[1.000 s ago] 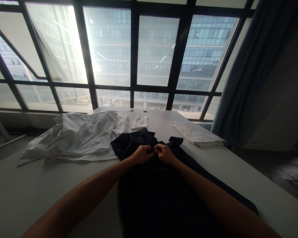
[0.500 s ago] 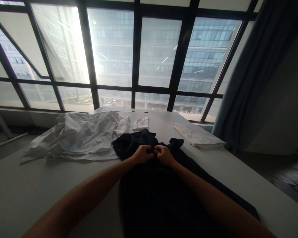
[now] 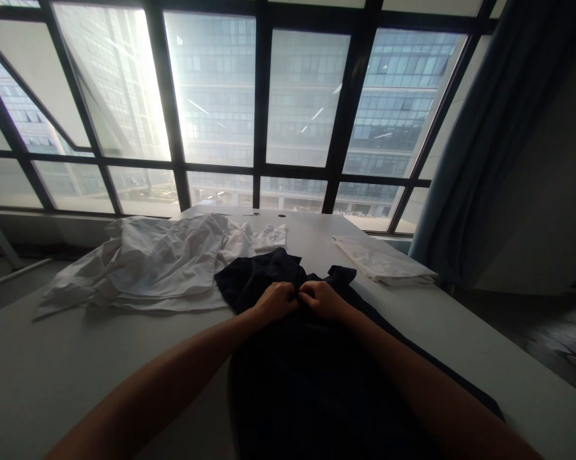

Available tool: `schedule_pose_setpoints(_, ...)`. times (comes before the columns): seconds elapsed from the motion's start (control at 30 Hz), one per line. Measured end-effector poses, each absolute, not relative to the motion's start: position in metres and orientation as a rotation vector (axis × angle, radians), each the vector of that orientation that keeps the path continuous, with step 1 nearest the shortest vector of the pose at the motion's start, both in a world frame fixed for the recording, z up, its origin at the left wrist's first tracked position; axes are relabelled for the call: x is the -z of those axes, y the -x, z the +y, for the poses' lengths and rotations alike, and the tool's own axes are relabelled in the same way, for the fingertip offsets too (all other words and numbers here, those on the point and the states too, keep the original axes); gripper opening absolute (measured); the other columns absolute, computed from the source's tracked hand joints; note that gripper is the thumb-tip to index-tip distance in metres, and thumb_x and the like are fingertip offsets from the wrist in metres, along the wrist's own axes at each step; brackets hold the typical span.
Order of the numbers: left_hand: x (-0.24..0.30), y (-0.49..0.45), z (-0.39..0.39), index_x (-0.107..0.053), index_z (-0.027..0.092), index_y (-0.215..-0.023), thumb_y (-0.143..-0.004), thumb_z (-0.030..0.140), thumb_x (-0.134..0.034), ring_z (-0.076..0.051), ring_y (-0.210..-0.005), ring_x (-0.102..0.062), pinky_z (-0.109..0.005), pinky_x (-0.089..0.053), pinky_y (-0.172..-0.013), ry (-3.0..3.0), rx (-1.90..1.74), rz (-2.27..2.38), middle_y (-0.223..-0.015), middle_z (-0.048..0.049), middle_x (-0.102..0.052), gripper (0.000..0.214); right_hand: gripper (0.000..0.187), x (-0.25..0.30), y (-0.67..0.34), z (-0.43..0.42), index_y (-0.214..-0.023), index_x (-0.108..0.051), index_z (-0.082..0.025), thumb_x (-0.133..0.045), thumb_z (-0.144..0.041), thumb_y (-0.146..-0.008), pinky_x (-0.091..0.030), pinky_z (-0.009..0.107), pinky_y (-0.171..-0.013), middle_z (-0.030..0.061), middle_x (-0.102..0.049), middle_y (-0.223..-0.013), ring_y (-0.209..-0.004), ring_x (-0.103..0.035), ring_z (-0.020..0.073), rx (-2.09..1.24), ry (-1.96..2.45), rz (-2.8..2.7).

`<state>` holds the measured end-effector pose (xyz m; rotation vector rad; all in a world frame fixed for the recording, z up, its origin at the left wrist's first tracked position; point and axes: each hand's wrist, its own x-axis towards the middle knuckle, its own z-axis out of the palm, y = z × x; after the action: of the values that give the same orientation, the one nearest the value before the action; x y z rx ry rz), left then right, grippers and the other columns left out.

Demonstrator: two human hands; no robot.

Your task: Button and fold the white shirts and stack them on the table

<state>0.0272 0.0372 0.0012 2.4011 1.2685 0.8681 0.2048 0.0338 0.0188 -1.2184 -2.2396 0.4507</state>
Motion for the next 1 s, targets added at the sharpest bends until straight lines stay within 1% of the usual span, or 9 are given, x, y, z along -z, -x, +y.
schedule_pose_setpoints(0.1,-0.001,-0.026,0.037,-0.06,0.016,-0.065,-0.074,0.015,-0.06,-0.012,-0.06,-0.049,-0.023,-0.032,-0.057,-2.419,-0.902,1.257,-0.065,0.0007,-0.058,0.009,0.018,-0.014,-0.208,0.038,-0.082,-0.069,-0.014,-0.055,-0.026,-0.082,-0.041,0.025,-0.06,0.0034,-0.067,-0.072,-0.062,-0.057,0.0146,-0.533,1.221,-2.176)
schedule_pose_setpoints(0.3,0.006,-0.026,0.041,-0.06,0.014,-0.063,-0.077,0.019,-0.059,-0.011,-0.058,-0.048,-0.024,-0.03,-0.056,-2.359,-0.984,1.257,-0.061,0.0011,-0.055,0.014,0.024,-0.007,-0.21,0.043,-0.079,-0.067,-0.014,-0.053,-0.033,-0.081,-0.04,0.025,-0.058,0.0029,-0.065,-0.071,-0.061,-0.054,0.0139,-0.62,1.194,-2.078)
schedule_pose_setpoints(0.47,0.009,-0.026,0.045,-0.059,0.014,-0.062,-0.074,0.018,-0.061,-0.009,-0.056,-0.044,-0.023,-0.029,-0.055,-2.303,-1.057,1.196,-0.058,0.0035,-0.051,0.013,0.027,-0.004,-0.21,0.044,-0.076,-0.066,-0.015,-0.053,-0.039,-0.081,-0.037,0.024,-0.055,0.001,-0.06,-0.066,-0.059,-0.049,0.0126,-0.714,1.189,-2.012)
schedule_pose_setpoints(0.57,0.009,-0.024,0.047,-0.057,0.014,-0.061,-0.073,0.016,-0.061,-0.008,-0.055,-0.041,-0.022,-0.029,-0.054,-2.31,-1.052,1.121,-0.057,0.005,-0.048,0.012,0.027,-0.006,-0.211,0.043,-0.075,-0.064,-0.015,-0.055,-0.04,-0.08,-0.037,0.024,-0.055,0.0,-0.058,-0.066,-0.06,-0.048,0.0123,-0.776,1.153,-2.018)
schedule_pose_setpoints(0.67,0.008,-0.023,0.047,-0.055,0.014,-0.06,-0.072,0.015,-0.061,-0.008,-0.054,-0.039,-0.022,-0.027,-0.052,-2.348,-1.004,1.068,-0.055,0.006,-0.044,0.014,0.023,-0.006,-0.21,0.042,-0.069,-0.059,-0.017,-0.057,-0.038,-0.078,-0.037,0.024,-0.056,-0.0014,-0.053,-0.063,-0.059,-0.045,0.0119,-0.818,1.132,-2.011)
schedule_pose_setpoints(0.77,0.006,-0.022,0.047,-0.053,0.015,-0.061,-0.074,0.016,-0.06,-0.008,-0.053,-0.039,-0.022,-0.027,-0.051,-2.391,-0.949,1.061,-0.056,0.0053,-0.046,0.015,0.02,-0.003,-0.208,0.041,-0.067,-0.055,-0.018,-0.056,-0.035,-0.076,-0.036,0.025,-0.057,-0.0022,-0.05,-0.061,-0.059,-0.044,0.0122,-0.795,1.145,-1.971)
schedule_pose_setpoints(1.0,0.005,-0.022,0.046,-0.056,0.015,-0.069,-0.08,0.02,-0.058,-0.011,-0.06,-0.047,-0.023,-0.031,-0.056,-2.46,-0.949,1.086,-0.066,0.0007,-0.055,0.012,0.021,0.002,-0.205,0.043,-0.074,-0.057,-0.018,-0.052,-0.037,-0.079,-0.038,0.026,-0.059,-0.001,-0.053,-0.065,-0.062,-0.047,0.0139,-0.754,1.161,-1.942)
